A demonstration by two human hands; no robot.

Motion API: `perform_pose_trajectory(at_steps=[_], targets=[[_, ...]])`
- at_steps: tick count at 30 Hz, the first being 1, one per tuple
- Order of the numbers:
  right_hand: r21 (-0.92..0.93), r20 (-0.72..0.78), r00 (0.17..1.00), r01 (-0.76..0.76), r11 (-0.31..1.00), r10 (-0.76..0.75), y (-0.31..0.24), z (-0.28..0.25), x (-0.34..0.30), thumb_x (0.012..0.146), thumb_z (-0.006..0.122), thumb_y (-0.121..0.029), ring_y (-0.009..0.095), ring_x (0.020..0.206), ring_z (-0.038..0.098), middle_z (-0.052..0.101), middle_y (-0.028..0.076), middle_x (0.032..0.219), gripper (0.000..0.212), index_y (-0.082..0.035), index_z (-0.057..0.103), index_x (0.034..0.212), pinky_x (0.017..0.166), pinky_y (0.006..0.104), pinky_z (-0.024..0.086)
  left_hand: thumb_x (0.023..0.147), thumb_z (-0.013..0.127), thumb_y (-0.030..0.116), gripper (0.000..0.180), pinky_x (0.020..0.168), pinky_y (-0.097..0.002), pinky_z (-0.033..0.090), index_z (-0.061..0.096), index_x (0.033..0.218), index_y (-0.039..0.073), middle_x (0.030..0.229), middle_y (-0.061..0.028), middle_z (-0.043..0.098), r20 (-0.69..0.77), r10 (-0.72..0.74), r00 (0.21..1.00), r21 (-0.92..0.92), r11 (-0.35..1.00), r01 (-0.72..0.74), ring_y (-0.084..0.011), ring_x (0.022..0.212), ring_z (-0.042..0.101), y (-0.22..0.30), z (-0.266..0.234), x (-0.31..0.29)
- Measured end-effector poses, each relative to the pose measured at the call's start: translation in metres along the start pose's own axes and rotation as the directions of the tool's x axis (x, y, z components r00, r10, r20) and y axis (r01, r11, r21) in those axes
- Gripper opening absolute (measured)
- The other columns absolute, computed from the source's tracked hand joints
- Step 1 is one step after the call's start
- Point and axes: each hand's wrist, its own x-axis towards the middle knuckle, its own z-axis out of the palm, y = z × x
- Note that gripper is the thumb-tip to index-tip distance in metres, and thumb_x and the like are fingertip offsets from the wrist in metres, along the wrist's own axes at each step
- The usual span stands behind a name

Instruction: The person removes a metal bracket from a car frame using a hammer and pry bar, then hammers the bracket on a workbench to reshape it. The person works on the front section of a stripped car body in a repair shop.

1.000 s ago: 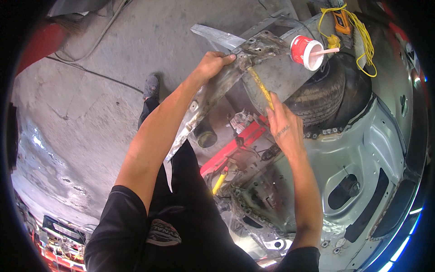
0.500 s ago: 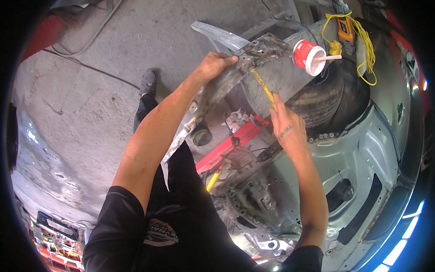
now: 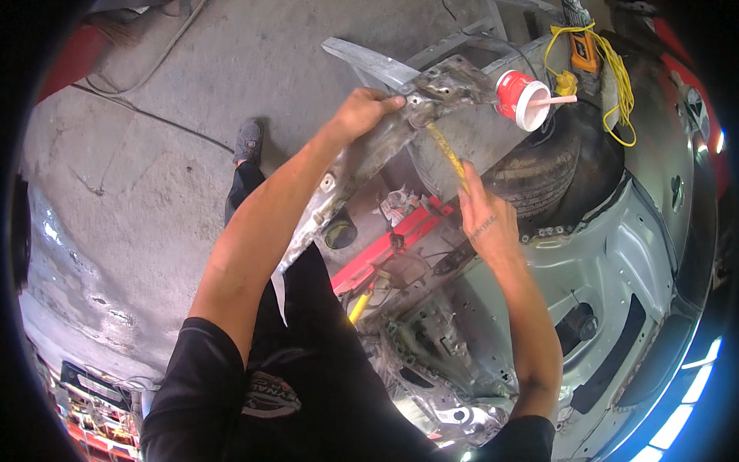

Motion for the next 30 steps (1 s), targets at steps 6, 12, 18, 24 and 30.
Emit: perform_pose_trajectory(at_steps=[6,12,18,24,30], targets=[[0.094,-0.037,0.999,-0.006,0.996,0.01,-0.007,-0.005,0.01,0.1,0.058,-0.015,0.048,0.079,0.066,0.068,0.027,0.088,0.051,-0.011,0.045,0.149,0.066,0.0531,0.05,0.09,0.072,0.046,0.057,0.093,-0.0411,0.051,0.072,0.114,-0.006,0.108,-0.0225,0.073,0.006,-0.04,0.999,-0.025,0.999,0.04,-0.0292,0.101,0.069,-0.004,-0.001,0.008],[0.133,-0.086,0.996,0.022,0.991,-0.01,-0.019,-0.015,0.016,0.099,0.06,-0.015,0.047,0.08,0.067,0.069,0.026,0.092,0.054,-0.013,0.043,0.15,0.067,0.0522,0.05,0.092,0.07,0.046,0.057,0.094,-0.0408,0.051,0.072,0.115,-0.006,0.108,-0.0221,0.073,0.011,-0.04,0.999,0.003,0.999,0.04,-0.0292,0.101,0.07,-0.002,-0.005,0.004],[0.007,0.05,0.998,-0.04,0.999,0.04,-0.003,-0.003,0.009,0.1,0.058,-0.017,0.047,0.081,0.067,0.069,0.025,0.092,0.053,-0.014,0.043,0.151,0.067,0.0526,0.05,0.089,0.074,0.044,0.055,0.09,-0.0394,0.051,0.074,0.109,-0.007,0.097,-0.0205,0.075,-0.041,-0.027,0.999,-0.018,0.999,0.026,-0.0267,0.091,0.07,-0.005,0.0,0.006],[0.087,-0.086,0.995,0.061,0.994,-0.054,-0.027,-0.015,0.019,0.101,0.057,-0.017,0.045,0.081,0.068,0.07,0.025,0.097,0.05,-0.009,0.045,0.149,0.068,0.05,0.052,0.089,0.074,0.044,0.054,0.089,-0.0396,0.052,0.074,0.108,-0.007,0.098,-0.0208,0.075,-0.038,-0.03,0.999,-0.027,0.999,0.029,-0.0266,0.091,0.07,-0.005,0.0,0.004],[0.131,-0.49,0.851,0.286,0.949,-0.189,-0.043,-0.034,0.021,0.101,0.058,-0.019,0.045,0.077,0.068,0.069,0.028,0.097,0.048,-0.005,0.048,0.145,0.066,0.0486,0.052,0.091,0.071,0.046,0.057,0.095,-0.0408,0.05,0.072,0.112,-0.007,0.108,-0.0237,0.073,0.016,-0.049,0.999,-0.011,0.999,0.049,-0.0277,0.102,0.069,-0.007,-0.007,0.01]])
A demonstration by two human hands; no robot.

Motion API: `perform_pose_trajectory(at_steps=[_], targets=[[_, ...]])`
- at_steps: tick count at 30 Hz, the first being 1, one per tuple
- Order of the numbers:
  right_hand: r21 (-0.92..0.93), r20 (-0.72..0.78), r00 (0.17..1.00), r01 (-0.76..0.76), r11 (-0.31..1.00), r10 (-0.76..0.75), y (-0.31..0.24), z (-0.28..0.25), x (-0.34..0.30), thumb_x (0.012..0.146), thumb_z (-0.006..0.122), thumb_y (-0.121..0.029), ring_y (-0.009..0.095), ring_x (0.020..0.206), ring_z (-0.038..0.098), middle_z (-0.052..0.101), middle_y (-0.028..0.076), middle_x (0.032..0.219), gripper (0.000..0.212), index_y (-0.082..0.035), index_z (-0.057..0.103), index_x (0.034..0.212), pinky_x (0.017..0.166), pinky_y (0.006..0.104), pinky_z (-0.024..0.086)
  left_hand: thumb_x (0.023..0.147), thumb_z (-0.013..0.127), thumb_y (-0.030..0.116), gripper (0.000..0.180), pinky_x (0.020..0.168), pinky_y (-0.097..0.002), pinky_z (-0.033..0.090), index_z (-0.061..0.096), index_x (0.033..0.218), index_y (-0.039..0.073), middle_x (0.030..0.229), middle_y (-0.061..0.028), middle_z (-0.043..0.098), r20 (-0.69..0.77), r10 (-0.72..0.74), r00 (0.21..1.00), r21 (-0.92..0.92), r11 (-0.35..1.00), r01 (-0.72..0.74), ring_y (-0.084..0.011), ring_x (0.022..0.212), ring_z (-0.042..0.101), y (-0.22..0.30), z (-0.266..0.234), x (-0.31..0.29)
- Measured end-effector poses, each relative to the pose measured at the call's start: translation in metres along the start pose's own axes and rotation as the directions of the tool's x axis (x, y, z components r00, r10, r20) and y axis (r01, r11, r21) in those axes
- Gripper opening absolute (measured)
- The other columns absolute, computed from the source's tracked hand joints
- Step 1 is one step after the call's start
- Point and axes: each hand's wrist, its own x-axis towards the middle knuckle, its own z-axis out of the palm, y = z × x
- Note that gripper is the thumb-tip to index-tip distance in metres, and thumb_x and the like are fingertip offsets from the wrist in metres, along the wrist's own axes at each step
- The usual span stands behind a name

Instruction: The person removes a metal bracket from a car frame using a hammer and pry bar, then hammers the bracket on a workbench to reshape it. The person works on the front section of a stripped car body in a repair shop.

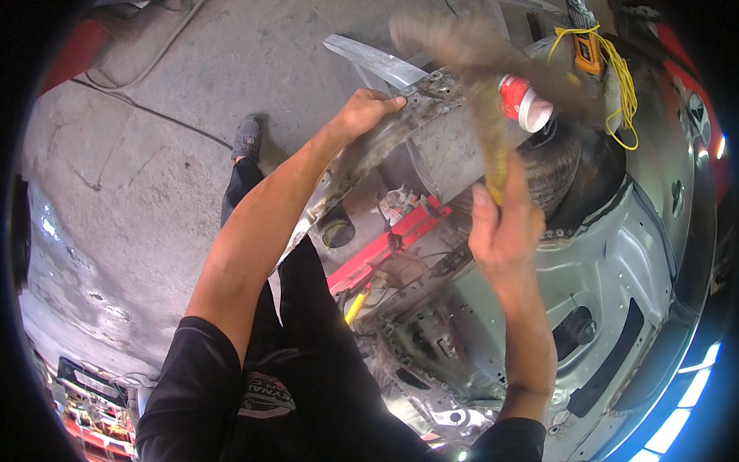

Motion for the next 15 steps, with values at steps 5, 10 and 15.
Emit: perform_pose_trajectory(at_steps=[5,10,15], targets=[[-0.294,0.473,0.803,-0.243,0.925,0.361,0.043,0.011,-0.034,0.099,0.059,-0.018,0.047,0.072,0.065,0.066,0.027,0.078,0.053,-0.014,0.044,0.15,0.063,0.0547,0.047,0.09,0.072,0.047,0.059,0.094,-0.0402,0.051,0.072,0.114,-0.007,0.11,-0.0237,0.073,-0.03,0.099,0.995,0.014,0.995,-0.099,-0.0289,0.102,0.069,0.001,0.006,-0.001],[-0.21,0.406,0.853,-0.263,0.942,0.329,0.033,0.007,-0.025,0.101,0.057,-0.018,0.048,0.074,0.064,0.066,0.026,0.079,0.053,-0.013,0.043,0.151,0.065,0.0537,0.048,0.09,0.07,0.05,0.061,0.096,-0.0405,0.05,0.072,0.115,-0.006,0.111,-0.0229,0.072,0.034,0.041,0.999,0.028,0.999,-0.042,-0.03,0.105,0.068,0.008,0.002,-0.002],[-0.166,0.365,0.881,-0.257,0.952,0.302,0.023,0.008,-0.016,0.101,0.057,-0.017,0.048,0.075,0.065,0.067,0.024,0.081,0.051,-0.014,0.045,0.151,0.065,0.0525,0.05,0.091,0.069,0.049,0.059,0.093,-0.0406,0.051,0.072,0.113,-0.006,0.106,-0.022,0.073,0.009,0.032,0.999,0.034,0.999,-0.032,-0.0295,0.1,0.069,0.005,0.004,-0.004]])
